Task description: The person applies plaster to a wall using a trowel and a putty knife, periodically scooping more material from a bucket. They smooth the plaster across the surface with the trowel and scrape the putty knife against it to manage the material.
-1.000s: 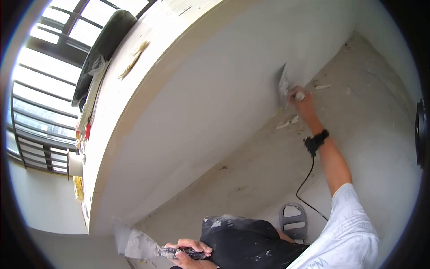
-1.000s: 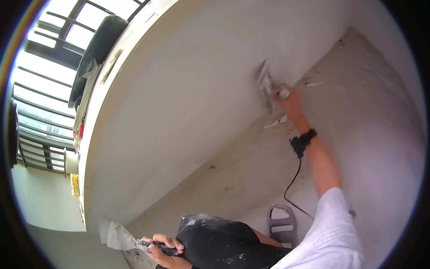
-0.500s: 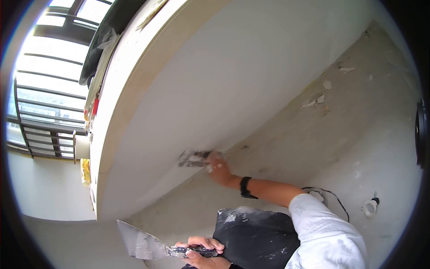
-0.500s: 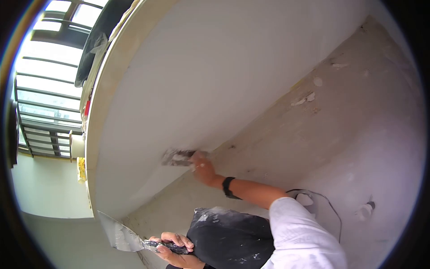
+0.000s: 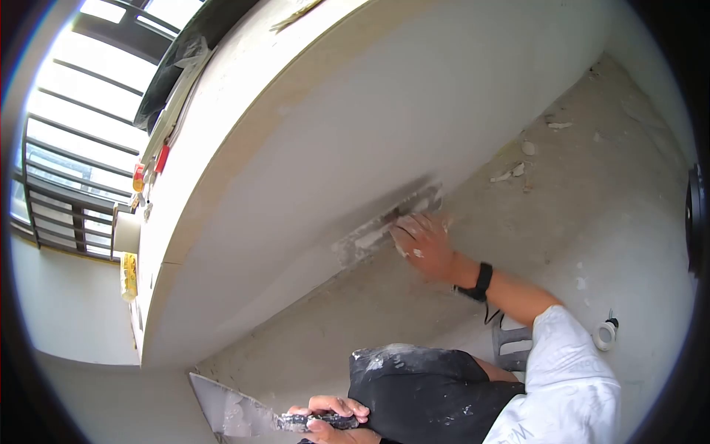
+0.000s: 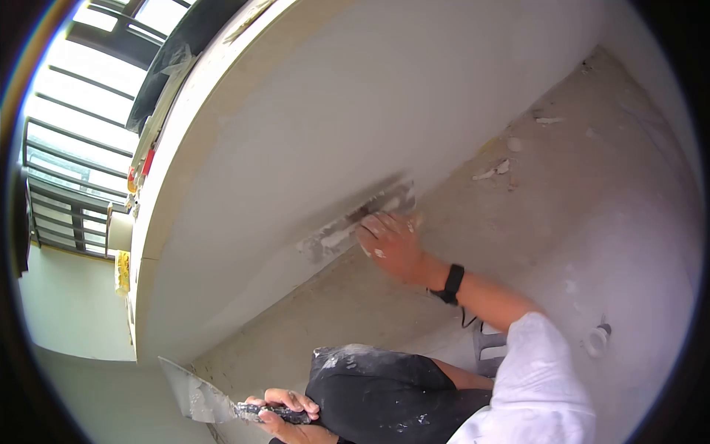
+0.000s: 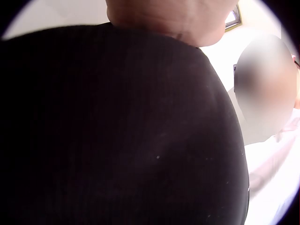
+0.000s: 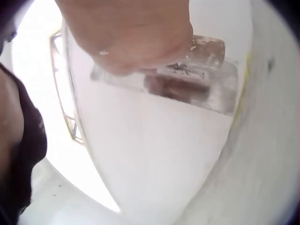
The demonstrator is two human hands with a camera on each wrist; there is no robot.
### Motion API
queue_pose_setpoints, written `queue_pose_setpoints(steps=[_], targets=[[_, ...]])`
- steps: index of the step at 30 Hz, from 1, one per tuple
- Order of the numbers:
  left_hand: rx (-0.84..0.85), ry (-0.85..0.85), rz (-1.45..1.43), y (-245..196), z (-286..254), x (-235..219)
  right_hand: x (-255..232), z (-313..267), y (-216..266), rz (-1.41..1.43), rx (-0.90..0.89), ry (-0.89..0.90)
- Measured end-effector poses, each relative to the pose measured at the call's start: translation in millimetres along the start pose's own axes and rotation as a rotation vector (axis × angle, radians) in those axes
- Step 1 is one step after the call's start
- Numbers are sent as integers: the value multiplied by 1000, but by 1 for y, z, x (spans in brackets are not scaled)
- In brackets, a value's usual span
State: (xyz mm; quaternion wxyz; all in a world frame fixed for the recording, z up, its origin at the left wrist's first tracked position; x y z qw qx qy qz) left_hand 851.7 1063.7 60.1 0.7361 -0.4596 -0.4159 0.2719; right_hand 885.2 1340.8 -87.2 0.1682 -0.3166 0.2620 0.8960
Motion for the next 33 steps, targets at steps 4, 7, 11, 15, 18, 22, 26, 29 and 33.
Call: queue_pose_setpoints(steps=[4,7,11,15,18,22,26,29,33], targets=[[25,22,-31,-5,-1,22,19,20,27,-298,-341,-46],[40,19,-3,-9,5,41,85,-16,40,-386,-399,40],[22,101,11,-26,1,56,137,-74,28,-263,-215,535],[87,67,60,-23,-8,45,18,-49,-70,-56,100,-184],[69,21,117,-12,1,39,-88,-1,-209,51,426,-305],[50,52,113,-7,3,50,-149,14,-383,341,747,-352],[35,62,117,-8,4,63,-155,25,-446,436,802,-311],[51,59,93,-3,9,70,-126,33,-418,388,815,-216],[59,7,-93,22,15,63,-76,24,-292,332,642,-102]])
Point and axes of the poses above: each hand's wrist, its own z-axis towards the middle knuckle, its own x-axis out of the palm, y = z × x, the point moved 9 cm from there along z, towards the middle knuckle, and after that the axes turned 15 degrees about -z, right-handed, at the moved point
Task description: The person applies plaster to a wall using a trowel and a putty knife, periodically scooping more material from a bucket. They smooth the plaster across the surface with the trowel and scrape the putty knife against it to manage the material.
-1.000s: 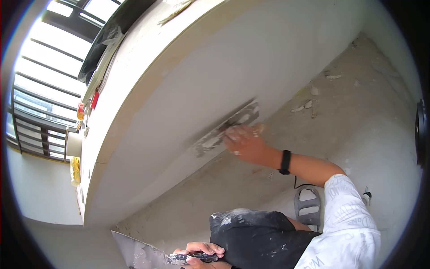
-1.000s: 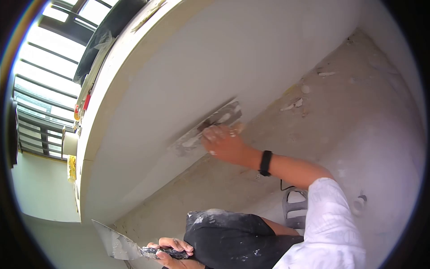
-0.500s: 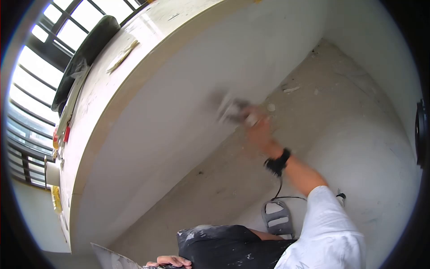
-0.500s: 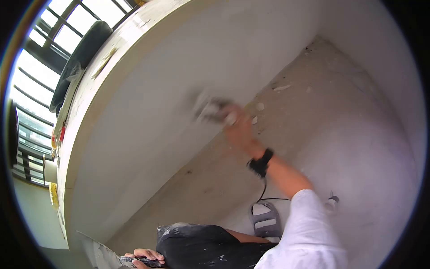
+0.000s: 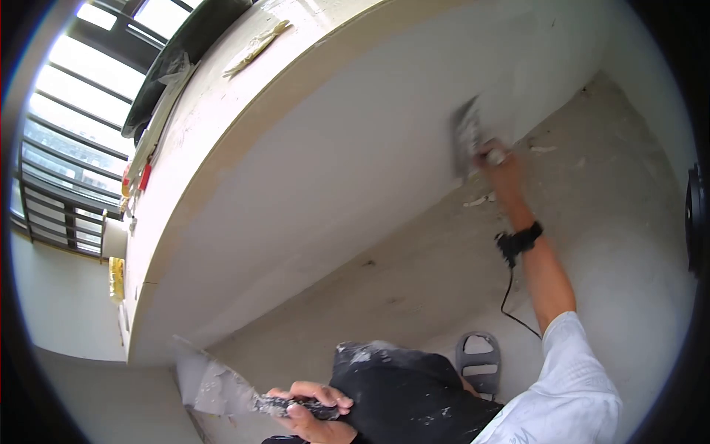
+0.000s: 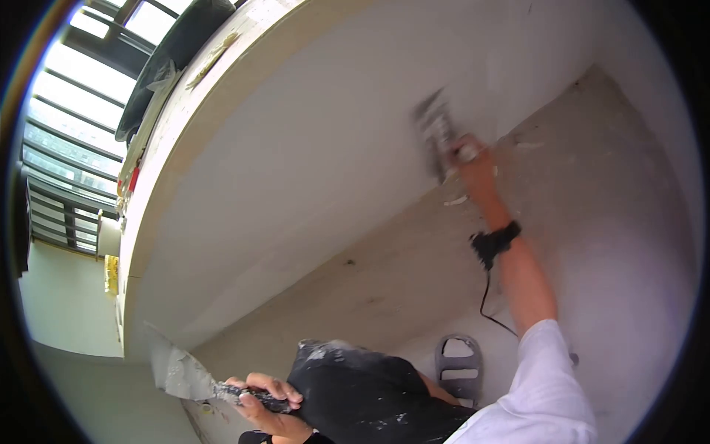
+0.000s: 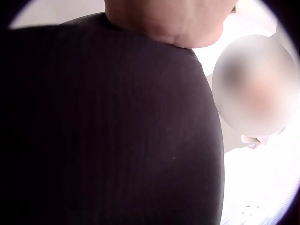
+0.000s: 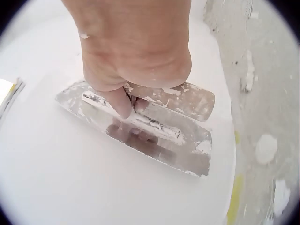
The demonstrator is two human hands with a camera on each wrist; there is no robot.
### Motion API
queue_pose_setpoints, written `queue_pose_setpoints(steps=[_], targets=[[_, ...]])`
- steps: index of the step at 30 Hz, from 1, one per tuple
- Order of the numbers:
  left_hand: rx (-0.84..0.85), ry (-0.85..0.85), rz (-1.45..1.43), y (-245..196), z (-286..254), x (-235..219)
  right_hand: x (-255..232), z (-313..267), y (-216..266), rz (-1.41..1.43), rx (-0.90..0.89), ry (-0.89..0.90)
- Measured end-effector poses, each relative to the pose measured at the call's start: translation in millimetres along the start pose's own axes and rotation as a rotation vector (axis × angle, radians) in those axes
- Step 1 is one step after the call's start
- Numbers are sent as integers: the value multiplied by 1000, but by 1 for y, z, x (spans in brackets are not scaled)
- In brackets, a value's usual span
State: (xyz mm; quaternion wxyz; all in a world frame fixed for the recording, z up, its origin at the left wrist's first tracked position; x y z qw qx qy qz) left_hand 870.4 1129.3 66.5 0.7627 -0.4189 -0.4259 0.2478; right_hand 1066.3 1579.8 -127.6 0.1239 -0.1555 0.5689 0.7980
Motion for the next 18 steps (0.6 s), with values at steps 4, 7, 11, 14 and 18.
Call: queue_pose_setpoints(steps=[4,7,11,14,18], targets=[[2,65,56,1,1,4,99,-96,74,61,-113,-31],[-16,54,36,-4,1,-13,175,-164,121,206,-102,25],[47,-17,136,-13,-5,-24,261,-248,184,156,-152,144],[70,-68,241,-25,-6,-40,325,-303,236,161,-214,245],[-6,-110,180,-28,-17,-52,364,-344,266,306,-338,608]])
Point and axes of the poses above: each hand's wrist, its own z-axis towards the middle knuckle, its own x-axis out of the palm, y = z × x, the point moved 9 cm from there along z, towards the middle knuckle, and after that the axes turned 15 degrees about -z, right-handed, at the moved point
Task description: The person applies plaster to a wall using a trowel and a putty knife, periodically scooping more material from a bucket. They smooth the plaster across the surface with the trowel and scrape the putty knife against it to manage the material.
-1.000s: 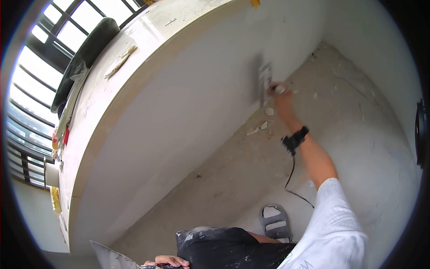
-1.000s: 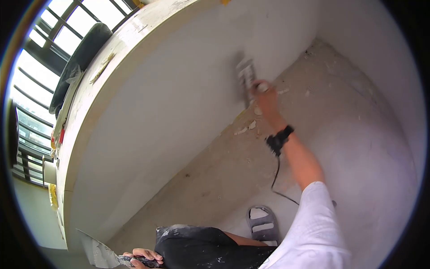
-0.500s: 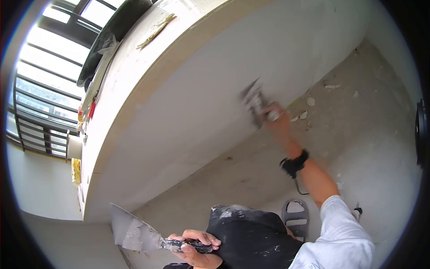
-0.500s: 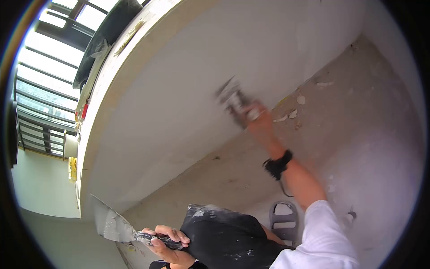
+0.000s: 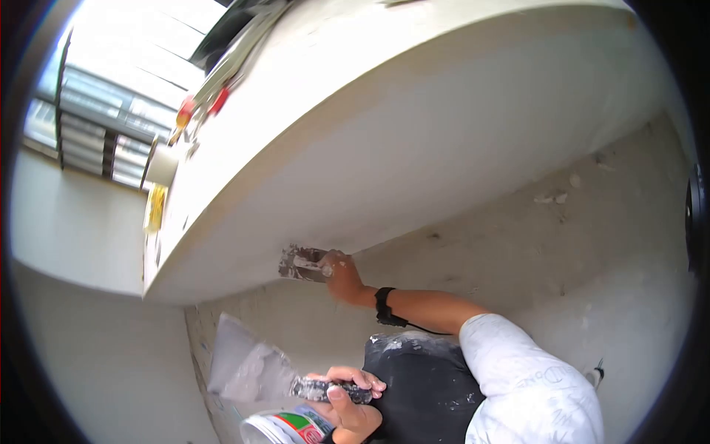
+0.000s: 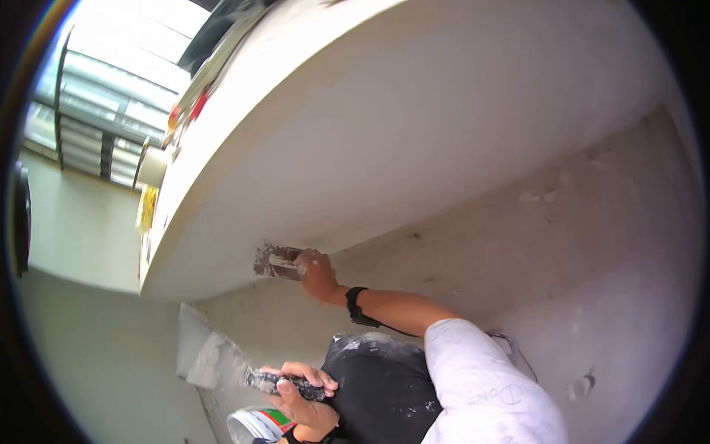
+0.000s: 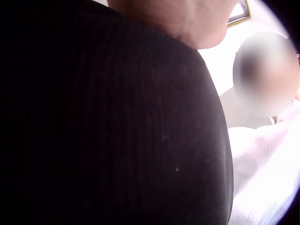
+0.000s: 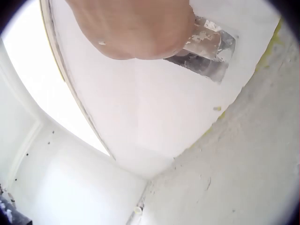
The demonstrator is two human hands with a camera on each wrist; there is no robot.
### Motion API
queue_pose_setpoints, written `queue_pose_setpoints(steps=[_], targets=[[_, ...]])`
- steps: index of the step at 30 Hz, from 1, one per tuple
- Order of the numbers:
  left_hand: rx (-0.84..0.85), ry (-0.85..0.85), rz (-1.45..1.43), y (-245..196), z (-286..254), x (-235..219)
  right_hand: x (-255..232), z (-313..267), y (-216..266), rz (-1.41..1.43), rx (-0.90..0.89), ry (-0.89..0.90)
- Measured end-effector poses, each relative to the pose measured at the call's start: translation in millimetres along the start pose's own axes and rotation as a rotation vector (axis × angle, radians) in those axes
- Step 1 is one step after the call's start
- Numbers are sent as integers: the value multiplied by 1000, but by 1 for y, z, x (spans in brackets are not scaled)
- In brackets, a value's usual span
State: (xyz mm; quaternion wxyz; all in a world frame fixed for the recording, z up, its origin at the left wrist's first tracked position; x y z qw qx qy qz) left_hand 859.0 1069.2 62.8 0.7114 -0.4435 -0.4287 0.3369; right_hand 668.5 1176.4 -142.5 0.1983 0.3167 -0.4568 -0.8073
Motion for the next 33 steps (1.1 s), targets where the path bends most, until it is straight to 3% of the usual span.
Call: queue_pose_setpoints(steps=[2,4,5,8,10,12,13,15,17,19,23,28,32,33], targets=[[-74,-60,-5,4,1,-6,-18,-9,2,98,-30,82],[-131,-19,15,5,18,-17,-67,-6,-11,268,4,134],[-153,-30,86,2,32,-31,-98,1,-16,354,41,146],[-369,33,175,13,69,-79,-192,20,-37,215,156,203],[-417,46,211,22,88,-115,-230,24,-41,410,259,168],[-717,251,194,52,94,-129,-272,22,-35,-204,-441,-30],[-688,273,164,57,103,-134,-276,19,-94,-53,-364,156],[-716,435,227,71,112,-129,-273,45,53,718,95,398],[-706,532,217,82,121,-125,-269,56,123,492,3,484],[-709,628,249,93,121,-120,-267,50,203,548,-550,609],[-643,729,208,73,122,-110,-241,45,263,274,-570,739],[-570,713,-18,63,120,-113,-200,41,302,-50,-685,842],[-533,751,-169,49,116,-116,-163,55,281,-392,-619,901],[-485,751,-155,47,118,-120,-157,61,257,-512,-489,942]])
Point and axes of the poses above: each hand's wrist, its own z-axis towards the middle knuckle, its own x-axis out of the palm, y = z × x, the point moved 9 cm from there along z, towards the middle knuckle, and after that the axes turned 15 degrees about -z, right-handed, at the moved point
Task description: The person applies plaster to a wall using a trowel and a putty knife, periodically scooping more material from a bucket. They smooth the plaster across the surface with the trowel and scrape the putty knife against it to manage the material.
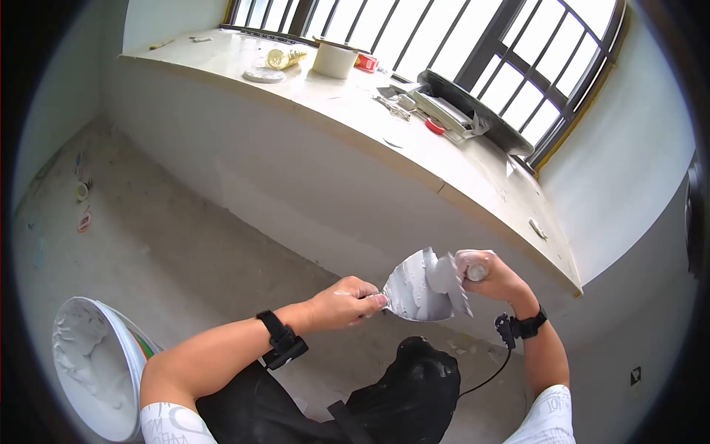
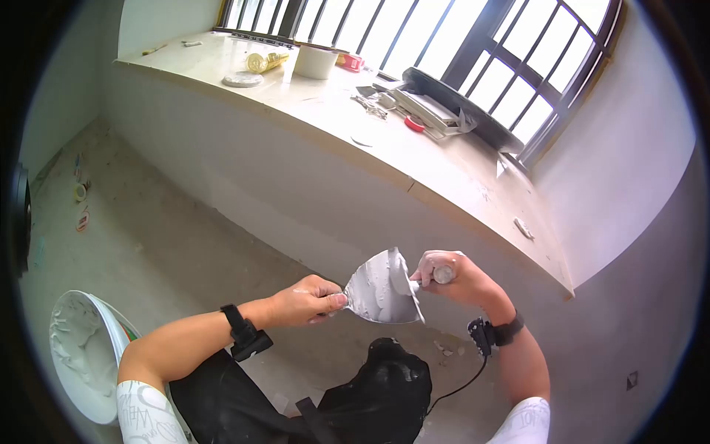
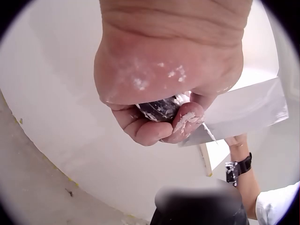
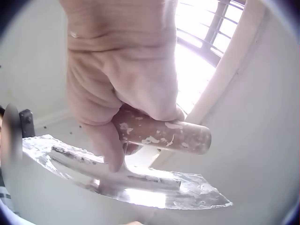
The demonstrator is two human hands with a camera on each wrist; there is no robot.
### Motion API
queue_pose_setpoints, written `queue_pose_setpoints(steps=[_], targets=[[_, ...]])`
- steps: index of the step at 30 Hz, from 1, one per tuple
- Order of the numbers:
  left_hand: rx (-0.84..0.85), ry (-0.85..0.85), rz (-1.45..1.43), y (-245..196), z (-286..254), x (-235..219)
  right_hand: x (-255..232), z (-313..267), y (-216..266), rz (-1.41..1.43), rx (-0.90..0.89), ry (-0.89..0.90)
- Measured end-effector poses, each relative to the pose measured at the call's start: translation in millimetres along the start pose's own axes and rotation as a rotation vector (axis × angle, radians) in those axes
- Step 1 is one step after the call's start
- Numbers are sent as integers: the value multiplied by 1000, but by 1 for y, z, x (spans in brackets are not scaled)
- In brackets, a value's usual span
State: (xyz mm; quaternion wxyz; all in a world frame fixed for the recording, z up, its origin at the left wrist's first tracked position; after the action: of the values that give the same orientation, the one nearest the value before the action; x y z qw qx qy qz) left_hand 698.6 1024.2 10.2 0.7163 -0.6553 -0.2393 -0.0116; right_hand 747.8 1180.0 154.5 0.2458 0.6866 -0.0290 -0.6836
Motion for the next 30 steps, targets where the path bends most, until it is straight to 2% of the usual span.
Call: queue_pose_setpoints(steps=[2,3,5,6,7,8,9,10,11,13,14,15,17,19,21,23,25,26,28,30], targets=[[43,9,25,-5,-6,-5,22,-7,-45,-103,240,184],[56,1,3,-7,-8,-9,23,-13,-54,-109,246,185],[64,7,-26,-7,-9,-13,32,-37,-87,-210,480,237],[149,-7,-42,-17,-8,-17,34,-45,-89,-428,439,226],[233,-20,-56,-26,-6,-20,35,-51,-85,-426,456,226],[223,-4,-59,-26,-2,-18,34,-63,-87,-500,578,260],[282,-125,65,-32,-1,-24,32,-78,-92,-572,699,299],[341,-247,189,-37,-2,-32,23,-90,-95,-479,663,142],[332,-234,181,-33,0,-33,22,-105,-100,-476,680,147],[362,-308,219,-30,1,-42,17,-128,-97,564,746,-316],[348,-286,219,-26,2,-41,34,-120,-65,1065,597,-245],[350,-285,135,-24,2,-42,41,-119,-62,1072,609,-270],[352,-274,59,-25,4,-40,53,-101,-37,1150,406,-158],[383,-277,58,-29,0,-36,56,-75,-19,1061,350,-188],[430,-265,102,-38,-8,-30,49,-46,2,503,386,-175],[491,-269,148,-49,-12,-25,60,-15,19,501,369,-165],[867,-333,330,-79,-34,-13,69,-1,24,500,348,-130],[864,-361,335,-80,-39,-20,70,4,16,586,309,-220],[785,-366,673,-87,-49,-23,69,7,12,725,302,-374],[700,-411,752,-82,-55,-36,63,5,5,699,220,-424]])
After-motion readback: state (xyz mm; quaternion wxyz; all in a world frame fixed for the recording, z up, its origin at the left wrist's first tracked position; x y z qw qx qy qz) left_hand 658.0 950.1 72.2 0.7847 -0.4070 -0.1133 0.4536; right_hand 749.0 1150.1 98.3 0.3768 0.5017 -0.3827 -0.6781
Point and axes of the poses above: each hand's wrist, its own z-axis towards the middle knuckle, its own x-axis out of the palm, y = z × x, the point moved 9 cm from there along z, towards the middle knuckle, and after that the axes turned 15 degrees about -z, right-handed, at the moved point
